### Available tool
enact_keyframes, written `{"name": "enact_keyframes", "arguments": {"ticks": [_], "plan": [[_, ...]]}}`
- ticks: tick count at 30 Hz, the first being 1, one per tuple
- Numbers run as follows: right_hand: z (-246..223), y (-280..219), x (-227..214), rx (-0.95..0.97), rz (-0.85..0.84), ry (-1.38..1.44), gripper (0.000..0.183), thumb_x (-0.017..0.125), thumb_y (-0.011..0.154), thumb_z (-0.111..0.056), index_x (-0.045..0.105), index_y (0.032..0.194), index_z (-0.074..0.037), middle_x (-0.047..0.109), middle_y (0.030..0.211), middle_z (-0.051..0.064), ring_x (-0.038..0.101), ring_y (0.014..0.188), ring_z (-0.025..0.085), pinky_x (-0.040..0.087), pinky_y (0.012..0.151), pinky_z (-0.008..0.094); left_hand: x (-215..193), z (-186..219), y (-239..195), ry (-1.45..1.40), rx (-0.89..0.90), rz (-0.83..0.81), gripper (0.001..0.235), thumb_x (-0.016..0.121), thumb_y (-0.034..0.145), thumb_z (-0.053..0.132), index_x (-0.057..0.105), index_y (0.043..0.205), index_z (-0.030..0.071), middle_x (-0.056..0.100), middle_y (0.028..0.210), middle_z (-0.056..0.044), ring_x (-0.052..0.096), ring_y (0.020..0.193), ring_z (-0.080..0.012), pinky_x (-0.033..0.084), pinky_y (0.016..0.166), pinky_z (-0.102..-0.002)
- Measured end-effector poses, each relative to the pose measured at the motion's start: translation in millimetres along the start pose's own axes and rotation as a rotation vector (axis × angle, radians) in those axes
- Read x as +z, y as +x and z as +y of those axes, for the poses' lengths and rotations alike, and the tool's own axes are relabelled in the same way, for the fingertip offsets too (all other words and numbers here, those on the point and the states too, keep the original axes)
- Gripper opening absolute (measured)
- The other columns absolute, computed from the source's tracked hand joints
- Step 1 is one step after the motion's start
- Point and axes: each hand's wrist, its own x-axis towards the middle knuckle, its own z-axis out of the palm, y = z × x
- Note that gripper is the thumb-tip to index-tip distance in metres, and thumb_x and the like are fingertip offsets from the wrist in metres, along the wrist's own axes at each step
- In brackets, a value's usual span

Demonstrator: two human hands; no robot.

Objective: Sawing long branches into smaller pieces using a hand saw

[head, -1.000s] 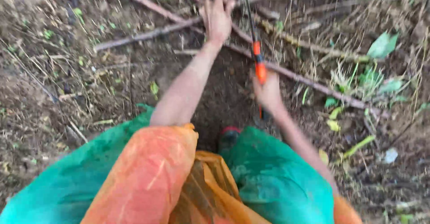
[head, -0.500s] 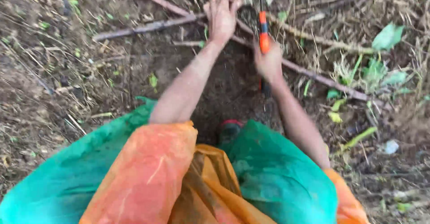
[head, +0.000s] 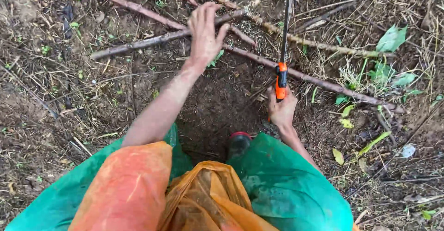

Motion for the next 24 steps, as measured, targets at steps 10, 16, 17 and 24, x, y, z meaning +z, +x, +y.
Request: {"name": "enact_keyframes", "arguments": {"ticks": [10,16,17,24], "plan": [[14.1,1.5,-21.6,0.117,0.225,-0.142,0.024,0.046,0.104,-0.026,0.038,0.119,-0.009,0.063,0.080,0.004,0.057,0.060,0.017,0.048,0.052,0.035,-68.0,-80.3,-25.8,0.333,0.278,-0.121,0.029,0.051,0.109,0.033,0.059,0.123,0.010,0.053,0.120,-0.012,0.050,0.108,-0.0260,0.042,0.089,-0.043],[62.9,-15.5,-23.5,0.134,0.397,-0.292,0.044,0.059,0.099,-0.025,0.036,0.126,-0.001,0.045,0.104,0.013,0.046,0.092,0.028,0.036,0.083,0.044,-55.3,-20.3,12.1,0.145,0.399,-0.183,0.021,0.068,0.104,0.016,0.061,0.119,0.002,0.054,0.110,-0.012,0.058,0.094,-0.0236,0.065,0.079,-0.039],[68.5,-17.2,-23.4,0.004,0.482,-0.429,0.062,0.068,0.092,-0.022,0.037,0.136,0.008,0.038,0.131,0.022,0.040,0.122,0.035,0.031,0.109,0.047,-50.4,-3.4,21.9,0.140,0.427,-0.196,0.023,0.079,0.098,0.012,0.065,0.112,0.001,0.056,0.104,-0.011,0.060,0.092,-0.0238,0.069,0.078,-0.037],[-37.1,80.7,-47.0,-0.346,0.345,-0.184,0.018,0.054,0.098,0.003,0.050,0.116,0.001,0.045,0.112,0.017,0.048,0.102,0.028,0.046,0.088,0.038,-11.1,34.1,67.1,0.104,0.277,-0.261,0.070,0.080,0.097,0.007,0.037,0.152,0.008,0.049,0.146,-0.023,0.051,0.129,-0.0344,0.045,0.109,-0.049]]}}
